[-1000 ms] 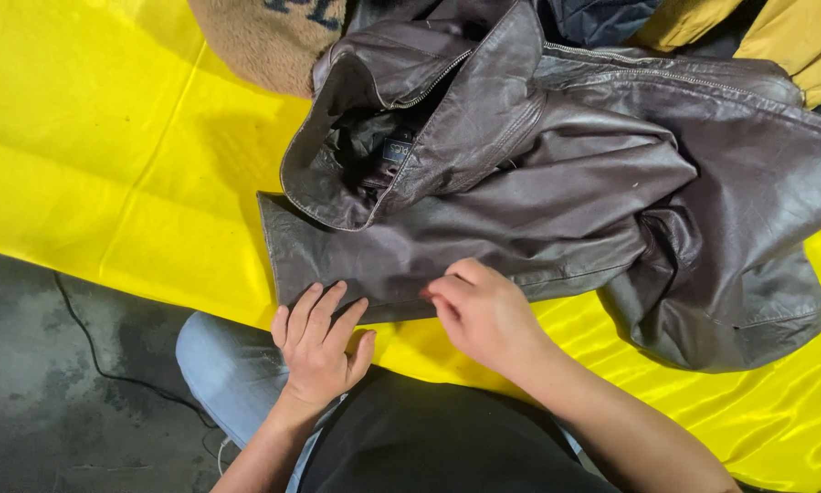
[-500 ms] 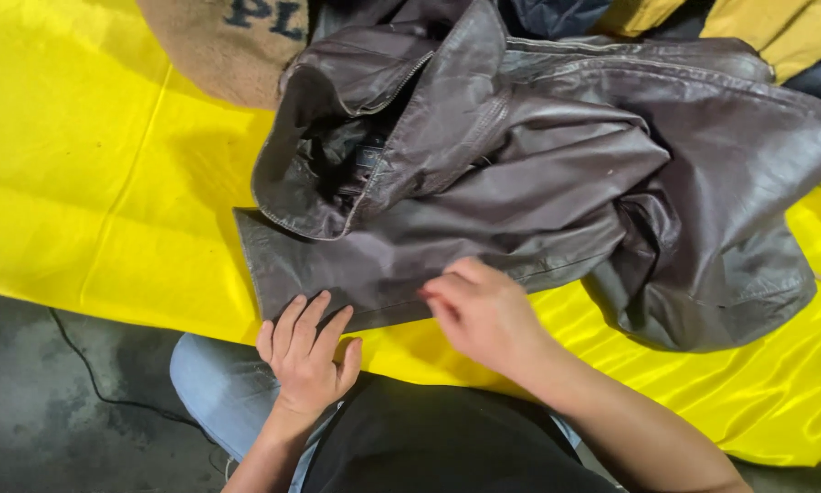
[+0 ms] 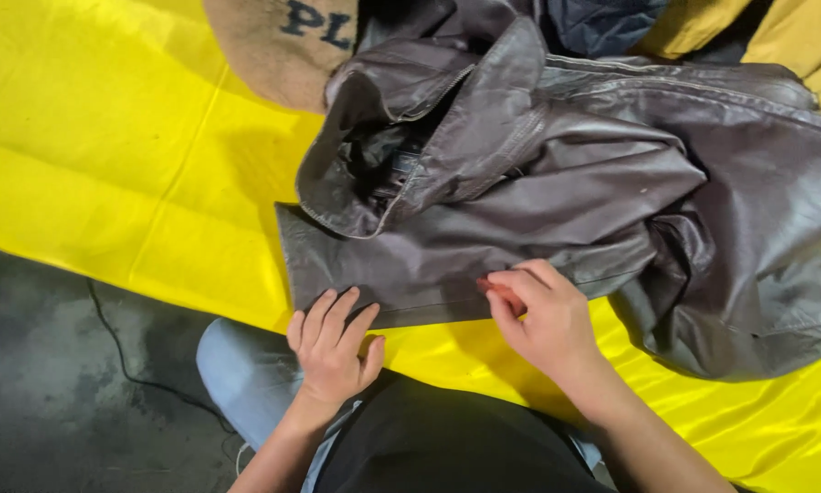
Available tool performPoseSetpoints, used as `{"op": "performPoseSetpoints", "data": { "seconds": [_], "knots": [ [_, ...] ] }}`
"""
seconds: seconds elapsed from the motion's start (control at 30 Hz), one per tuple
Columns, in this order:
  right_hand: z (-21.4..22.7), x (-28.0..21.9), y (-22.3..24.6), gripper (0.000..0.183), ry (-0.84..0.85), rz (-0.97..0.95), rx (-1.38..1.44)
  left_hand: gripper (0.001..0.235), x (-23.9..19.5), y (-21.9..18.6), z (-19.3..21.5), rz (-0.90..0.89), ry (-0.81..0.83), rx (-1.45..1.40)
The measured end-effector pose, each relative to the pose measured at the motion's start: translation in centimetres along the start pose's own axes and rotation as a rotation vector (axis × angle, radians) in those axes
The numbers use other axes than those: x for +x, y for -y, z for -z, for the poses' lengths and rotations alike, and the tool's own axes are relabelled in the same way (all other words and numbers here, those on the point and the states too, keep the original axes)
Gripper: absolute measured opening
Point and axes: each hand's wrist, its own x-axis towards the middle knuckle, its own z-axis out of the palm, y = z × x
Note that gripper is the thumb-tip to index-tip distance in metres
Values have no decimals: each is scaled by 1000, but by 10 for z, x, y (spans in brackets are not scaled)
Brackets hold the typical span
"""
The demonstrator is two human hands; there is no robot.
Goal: The person uses a small reddish sponge to rub and clean the surface of a dark leather jacket laid out on a yellow sheet. They repeatedly rub the jacket's sleeve and body, occasionally pausing to inspect the sponge or adjust the jacket's position.
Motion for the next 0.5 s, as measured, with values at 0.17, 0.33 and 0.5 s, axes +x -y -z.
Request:
{"op": "performPoseSetpoints", "data": {
  "seconds": [0.17,0.33,0.5],
  "knots": [
    [-27,-7,12,17,-12,87,50,37,-9,3,-7,22,-51,7],
    [-16,-11,-11,14,-6,12,-134,40,-9,5,-11,6,-82,-7],
    [-17,-17,-16,21,-115,-68,-93,41,-10,5,-9,-2,-98,-9]
  ]
}}
